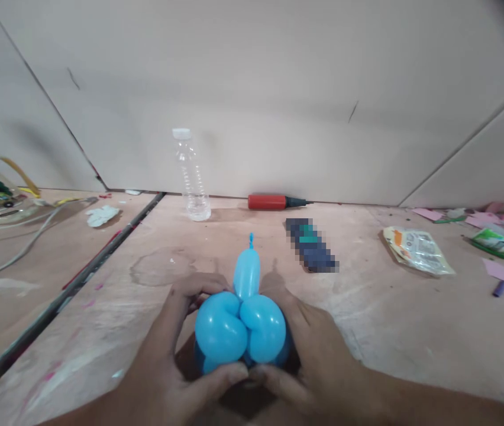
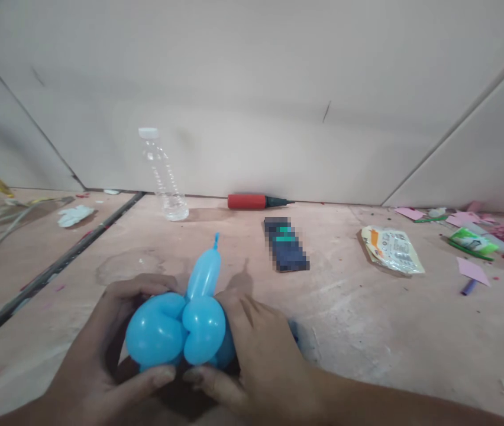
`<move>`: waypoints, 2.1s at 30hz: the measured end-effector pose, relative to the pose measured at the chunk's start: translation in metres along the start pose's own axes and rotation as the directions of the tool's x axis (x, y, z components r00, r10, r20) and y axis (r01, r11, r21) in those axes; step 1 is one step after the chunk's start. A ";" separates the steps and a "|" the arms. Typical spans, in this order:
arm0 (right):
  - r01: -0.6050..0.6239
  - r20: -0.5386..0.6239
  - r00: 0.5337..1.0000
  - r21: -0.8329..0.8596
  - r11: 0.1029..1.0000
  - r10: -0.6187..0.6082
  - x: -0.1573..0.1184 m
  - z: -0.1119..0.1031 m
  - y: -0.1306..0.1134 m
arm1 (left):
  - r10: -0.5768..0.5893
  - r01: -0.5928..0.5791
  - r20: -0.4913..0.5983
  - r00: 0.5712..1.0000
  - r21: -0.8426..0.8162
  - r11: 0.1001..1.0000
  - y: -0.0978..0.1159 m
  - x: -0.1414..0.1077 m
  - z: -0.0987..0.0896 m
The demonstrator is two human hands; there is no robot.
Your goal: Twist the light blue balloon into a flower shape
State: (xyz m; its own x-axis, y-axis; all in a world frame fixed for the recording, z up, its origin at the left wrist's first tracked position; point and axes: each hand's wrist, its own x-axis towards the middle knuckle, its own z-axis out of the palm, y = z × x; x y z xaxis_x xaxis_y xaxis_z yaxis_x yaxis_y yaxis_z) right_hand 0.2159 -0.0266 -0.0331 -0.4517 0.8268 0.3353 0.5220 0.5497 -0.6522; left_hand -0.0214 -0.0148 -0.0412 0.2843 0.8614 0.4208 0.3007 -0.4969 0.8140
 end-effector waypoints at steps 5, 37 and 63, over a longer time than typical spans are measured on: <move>0.136 -0.049 0.989 -0.022 0.990 -0.137 0.011 -0.028 0.025 | -0.039 0.039 -0.018 0.999 0.020 0.999 0.006 0.003 0.001; -0.003 -0.285 0.958 -0.151 0.989 -0.040 0.011 -0.037 0.041 | 0.005 -0.007 -0.040 0.999 -0.048 0.999 0.004 0.006 0.002; -0.027 -0.014 1.000 -0.039 0.999 0.026 0.014 -0.007 0.022 | 0.015 -0.011 0.047 0.999 -0.082 0.997 -0.017 0.019 -0.001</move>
State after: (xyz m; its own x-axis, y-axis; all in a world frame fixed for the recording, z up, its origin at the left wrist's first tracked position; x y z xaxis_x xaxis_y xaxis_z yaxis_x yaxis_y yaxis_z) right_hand 0.2259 -0.0015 -0.0382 -0.4280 0.8424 0.3273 0.5619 0.5317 -0.6337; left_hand -0.0222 0.0100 -0.0463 0.3313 0.8482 0.4132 0.2219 -0.4957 0.8397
